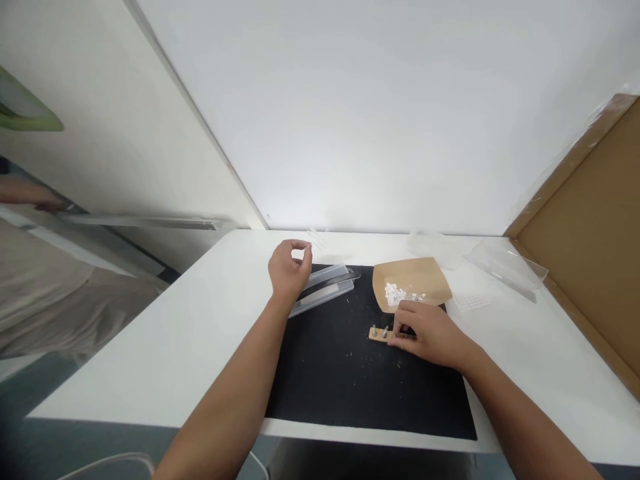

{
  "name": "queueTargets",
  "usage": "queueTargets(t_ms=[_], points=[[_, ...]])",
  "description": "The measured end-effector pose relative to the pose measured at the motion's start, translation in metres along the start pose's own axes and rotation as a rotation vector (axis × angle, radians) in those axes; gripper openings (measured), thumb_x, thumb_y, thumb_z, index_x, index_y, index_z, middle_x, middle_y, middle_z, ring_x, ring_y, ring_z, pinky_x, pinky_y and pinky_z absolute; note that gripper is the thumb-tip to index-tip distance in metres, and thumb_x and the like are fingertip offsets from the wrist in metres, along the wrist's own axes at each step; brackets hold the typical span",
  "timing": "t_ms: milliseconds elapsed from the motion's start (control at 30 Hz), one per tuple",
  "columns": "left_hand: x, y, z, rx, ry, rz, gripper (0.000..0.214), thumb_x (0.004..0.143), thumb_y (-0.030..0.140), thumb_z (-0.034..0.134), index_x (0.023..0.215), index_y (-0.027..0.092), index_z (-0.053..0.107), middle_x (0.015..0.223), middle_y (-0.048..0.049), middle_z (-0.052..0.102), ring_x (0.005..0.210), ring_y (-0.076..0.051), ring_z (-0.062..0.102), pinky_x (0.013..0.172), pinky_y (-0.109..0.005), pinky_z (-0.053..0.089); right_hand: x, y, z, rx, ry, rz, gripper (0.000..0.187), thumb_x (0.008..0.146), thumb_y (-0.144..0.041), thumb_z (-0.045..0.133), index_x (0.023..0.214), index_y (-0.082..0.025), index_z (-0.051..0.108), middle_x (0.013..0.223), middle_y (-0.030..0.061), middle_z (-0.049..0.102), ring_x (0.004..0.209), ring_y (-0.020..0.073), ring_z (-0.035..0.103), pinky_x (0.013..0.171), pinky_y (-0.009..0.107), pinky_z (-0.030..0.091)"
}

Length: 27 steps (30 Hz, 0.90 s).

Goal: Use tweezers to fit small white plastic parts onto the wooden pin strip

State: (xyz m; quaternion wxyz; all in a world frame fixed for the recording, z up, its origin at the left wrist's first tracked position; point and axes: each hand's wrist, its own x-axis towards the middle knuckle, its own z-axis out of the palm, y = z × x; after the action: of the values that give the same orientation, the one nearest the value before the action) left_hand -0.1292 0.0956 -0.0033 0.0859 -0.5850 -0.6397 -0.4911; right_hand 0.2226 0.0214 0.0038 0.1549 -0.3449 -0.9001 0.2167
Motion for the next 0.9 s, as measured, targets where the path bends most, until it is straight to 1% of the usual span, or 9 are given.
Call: queueTargets(t_ms=[33, 133, 233, 333, 400, 500, 567, 700, 900], points=[[-0.002, 0.007, 0.000, -0.066, 0.009, -0.003, 0.019, 0.099, 0.037, 0.060, 0.102, 0.019, 0.066, 0.104, -0.0050, 0.073, 0.067, -0.014, 0.062, 0.068, -0.031, 0.053, 0.000, 0.000, 0.000, -0.004, 0.002, -0.005, 0.019, 0.094, -0.040, 0.075, 0.090, -0.024, 0.066, 0.093, 0.0012, 0.067, 0.084, 0.0173, 0.062, 0.071, 0.029, 0.044], [-0.010, 0.029, 0.001, -0.299, -0.052, -0.003, 0.019, 0.098, 0.038, 0.064, 0.104, 0.020, 0.068, 0.102, -0.0057, 0.073, 0.093, -0.018, 0.070, 0.064, -0.024, 0.055, 0.000, -0.002, -0.002, -0.012, 0.014, -0.019, 0.024, 0.093, -0.047, 0.076, 0.091, -0.025, 0.066, 0.094, 0.0011, 0.067, 0.083, 0.0173, 0.063, 0.070, 0.029, 0.045], [-0.020, 0.047, 0.005, -0.482, -0.094, -0.071, 0.020, 0.095, 0.040, 0.069, 0.102, 0.020, 0.068, 0.101, -0.0050, 0.073, 0.091, -0.017, 0.072, 0.059, -0.021, 0.055, 0.001, -0.004, -0.003, -0.025, 0.086, -0.013, 0.024, 0.097, -0.049, 0.070, 0.096, -0.025, 0.067, 0.095, 0.0018, 0.068, 0.081, 0.0173, 0.064, 0.069, 0.030, 0.046], [-0.031, 0.062, 0.010, -0.682, -0.178, -0.149, 0.025, 0.092, 0.042, 0.074, 0.102, 0.020, 0.068, 0.101, -0.0054, 0.074, 0.086, -0.016, 0.074, 0.057, -0.020, 0.055, 0.002, -0.003, -0.001, -0.038, 0.266, 0.014, 0.020, 0.101, -0.044, 0.064, 0.101, -0.025, 0.066, 0.094, 0.0028, 0.069, 0.084, 0.0189, 0.066, 0.075, 0.034, 0.050], [-0.038, 0.072, 0.012, -0.831, -0.290, -0.181, 0.028, 0.090, 0.043, 0.077, 0.100, 0.018, 0.067, 0.097, -0.0055, 0.073, 0.076, -0.014, 0.073, 0.050, -0.019, 0.054, 0.003, -0.002, 0.001, -0.061, 0.422, 0.038, 0.020, 0.101, -0.042, 0.064, 0.113, -0.026, 0.065, 0.100, 0.0040, 0.071, 0.092, 0.0221, 0.068, 0.086, 0.041, 0.052], [-0.049, 0.087, 0.012, -0.985, -0.457, -0.212, 0.030, 0.087, 0.042, 0.081, 0.097, 0.017, 0.066, 0.097, -0.0068, 0.075, 0.069, -0.013, 0.072, 0.044, -0.018, 0.050, 0.004, 0.000, 0.006, -0.042, 0.648, 0.096, 0.048, 0.098, -0.042, 0.067, 0.142, -0.028, 0.052, 0.120, 0.0071, 0.071, 0.110, 0.0276, 0.068, 0.100, 0.050, 0.050], [-0.056, 0.094, 0.012, -1.048, -0.551, -0.210, 0.030, 0.087, 0.040, 0.081, 0.096, 0.016, 0.066, 0.098, -0.0078, 0.075, 0.070, -0.014, 0.073, 0.043, -0.017, 0.050, 0.004, -0.001, 0.007, -0.004, 0.724, 0.108, 0.072, 0.096, -0.044, 0.071, 0.157, -0.029, 0.036, 0.133, 0.0103, 0.067, 0.121, 0.0304, 0.065, 0.103, 0.052, 0.050], [-0.067, 0.102, 0.015, -1.160, -0.653, -0.218, 0.031, 0.084, 0.038, 0.084, 0.089, 0.015, 0.065, 0.098, -0.0100, 0.076, 0.068, -0.015, 0.073, 0.041, -0.017, 0.048, 0.004, -0.005, 0.009, -0.028, 0.718, 0.052, 0.101, 0.090, -0.047, 0.078, 0.167, -0.028, 0.015, 0.150, 0.0148, 0.057, 0.136, 0.0351, 0.057, 0.109, 0.057, 0.048], [-0.074, 0.103, 0.020, -1.214, -0.761, -0.220, 0.033, 0.082, 0.039, 0.086, 0.078, 0.013, 0.066, 0.097, -0.0119, 0.078, 0.067, -0.014, 0.072, 0.041, -0.017, 0.047, 0.006, -0.003, 0.014, -0.076, 0.735, 0.017, 0.100, 0.090, -0.044, 0.079, 0.167, -0.029, 0.015, 0.151, 0.0155, 0.057, 0.134, 0.0353, 0.058, 0.109, 0.060, 0.049]])
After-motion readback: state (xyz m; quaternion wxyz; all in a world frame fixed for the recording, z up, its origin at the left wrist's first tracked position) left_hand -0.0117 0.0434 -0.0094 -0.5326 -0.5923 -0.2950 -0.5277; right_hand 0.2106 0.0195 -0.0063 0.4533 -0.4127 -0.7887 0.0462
